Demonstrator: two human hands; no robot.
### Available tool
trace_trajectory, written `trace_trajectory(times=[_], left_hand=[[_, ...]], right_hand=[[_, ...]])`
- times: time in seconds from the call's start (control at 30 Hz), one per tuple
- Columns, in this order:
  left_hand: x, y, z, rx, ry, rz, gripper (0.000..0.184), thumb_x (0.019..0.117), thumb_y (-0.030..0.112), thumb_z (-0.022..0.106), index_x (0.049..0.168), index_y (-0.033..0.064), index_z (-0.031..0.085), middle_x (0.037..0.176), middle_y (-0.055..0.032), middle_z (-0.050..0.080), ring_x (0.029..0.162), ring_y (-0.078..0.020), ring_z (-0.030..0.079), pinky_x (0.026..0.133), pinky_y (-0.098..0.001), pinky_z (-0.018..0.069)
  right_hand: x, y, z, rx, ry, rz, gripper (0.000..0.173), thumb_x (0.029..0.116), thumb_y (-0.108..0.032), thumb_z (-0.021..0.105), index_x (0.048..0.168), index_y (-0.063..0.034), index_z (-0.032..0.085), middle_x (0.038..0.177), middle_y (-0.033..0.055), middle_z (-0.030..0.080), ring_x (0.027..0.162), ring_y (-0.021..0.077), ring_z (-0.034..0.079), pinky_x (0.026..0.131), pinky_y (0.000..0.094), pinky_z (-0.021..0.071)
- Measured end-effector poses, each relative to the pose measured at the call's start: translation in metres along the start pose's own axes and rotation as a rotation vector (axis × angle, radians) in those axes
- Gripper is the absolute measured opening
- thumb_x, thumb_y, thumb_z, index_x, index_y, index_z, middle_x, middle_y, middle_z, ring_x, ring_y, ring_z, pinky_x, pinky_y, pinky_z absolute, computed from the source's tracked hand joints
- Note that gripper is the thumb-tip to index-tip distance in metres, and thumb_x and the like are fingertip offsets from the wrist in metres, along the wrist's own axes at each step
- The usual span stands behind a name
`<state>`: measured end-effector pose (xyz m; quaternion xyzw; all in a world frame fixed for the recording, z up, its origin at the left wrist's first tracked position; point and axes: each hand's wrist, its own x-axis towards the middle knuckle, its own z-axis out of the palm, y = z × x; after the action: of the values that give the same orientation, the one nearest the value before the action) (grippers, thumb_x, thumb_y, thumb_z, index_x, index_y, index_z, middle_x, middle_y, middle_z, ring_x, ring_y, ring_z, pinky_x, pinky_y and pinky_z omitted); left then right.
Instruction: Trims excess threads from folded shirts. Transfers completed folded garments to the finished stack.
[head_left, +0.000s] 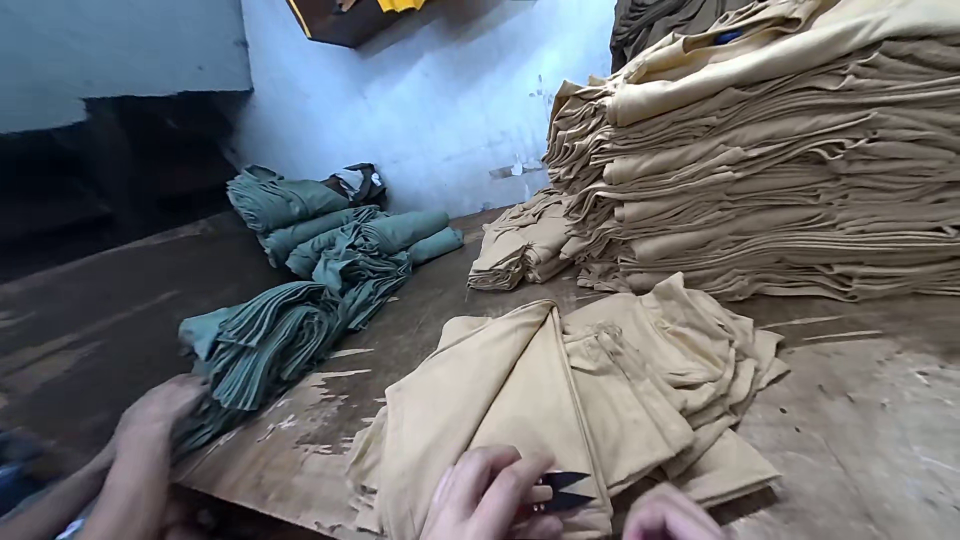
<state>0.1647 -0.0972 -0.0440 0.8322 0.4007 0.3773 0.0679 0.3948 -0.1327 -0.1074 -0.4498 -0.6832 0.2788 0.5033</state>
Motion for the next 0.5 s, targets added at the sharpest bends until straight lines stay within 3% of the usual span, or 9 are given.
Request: trace_trajectory(times=[0.07,0.13,0.2,0.3,0.5], left_hand=[[0.002,0.003,-0.001,0.039,0.000,0.033,0.034,0.0954,0.025,0.074,0.128,0.0160,0.072,0.113,-0.0086,0.069,0.103,-0.0210,0.066,0.088,-0.0427,0.0551],[0.003,0.007,0.000,0.137,0.008,0.113,0.018,0.0972,0.020,0.069,0.114,0.0203,0.077,0.104,-0.0031,0.072,0.094,-0.0192,0.065,0.079,-0.0401,0.0513],[0.005,0.014,-0.001,0.243,0.006,0.186,0.014,0.0982,0.020,0.067,0.107,0.0219,0.078,0.098,-0.0013,0.073,0.087,-0.0189,0.063,0.076,-0.0394,0.0467],[0.003,0.025,0.001,0.348,0.031,0.225,0.017,0.0980,0.018,0.066,0.110,0.0211,0.078,0.097,-0.0032,0.072,0.084,-0.0198,0.061,0.077,-0.0394,0.0434],[0.001,0.036,0.001,0.504,0.060,0.263,0.022,0.0976,0.012,0.063,0.112,0.0191,0.079,0.098,-0.0049,0.073,0.084,-0.0215,0.060,0.078,-0.0404,0.0409]], right_hand=[[0.004,-0.007,0.012,0.130,0.116,0.120,0.034,0.0994,-0.035,0.069,0.106,-0.0014,0.072,0.100,0.0108,0.067,0.085,0.0173,0.065,0.071,0.0335,0.0574],[0.006,-0.012,0.027,0.181,0.190,0.155,0.029,0.0937,-0.027,0.077,0.103,-0.0003,0.072,0.097,0.0110,0.068,0.082,0.0162,0.066,0.069,0.0315,0.0572],[0.007,-0.014,0.036,0.212,0.255,0.112,0.024,0.0896,-0.017,0.080,0.100,0.0022,0.071,0.096,0.0121,0.067,0.082,0.0161,0.066,0.071,0.0307,0.0584],[0.007,-0.016,0.039,0.231,0.293,0.091,0.022,0.0859,-0.009,0.080,0.101,0.0033,0.071,0.098,0.0123,0.067,0.084,0.0153,0.066,0.073,0.0297,0.0587],[0.008,-0.016,0.039,0.260,0.303,0.089,0.022,0.0858,-0.010,0.081,0.101,0.0024,0.071,0.098,0.0112,0.067,0.085,0.0144,0.066,0.072,0.0284,0.0578]])
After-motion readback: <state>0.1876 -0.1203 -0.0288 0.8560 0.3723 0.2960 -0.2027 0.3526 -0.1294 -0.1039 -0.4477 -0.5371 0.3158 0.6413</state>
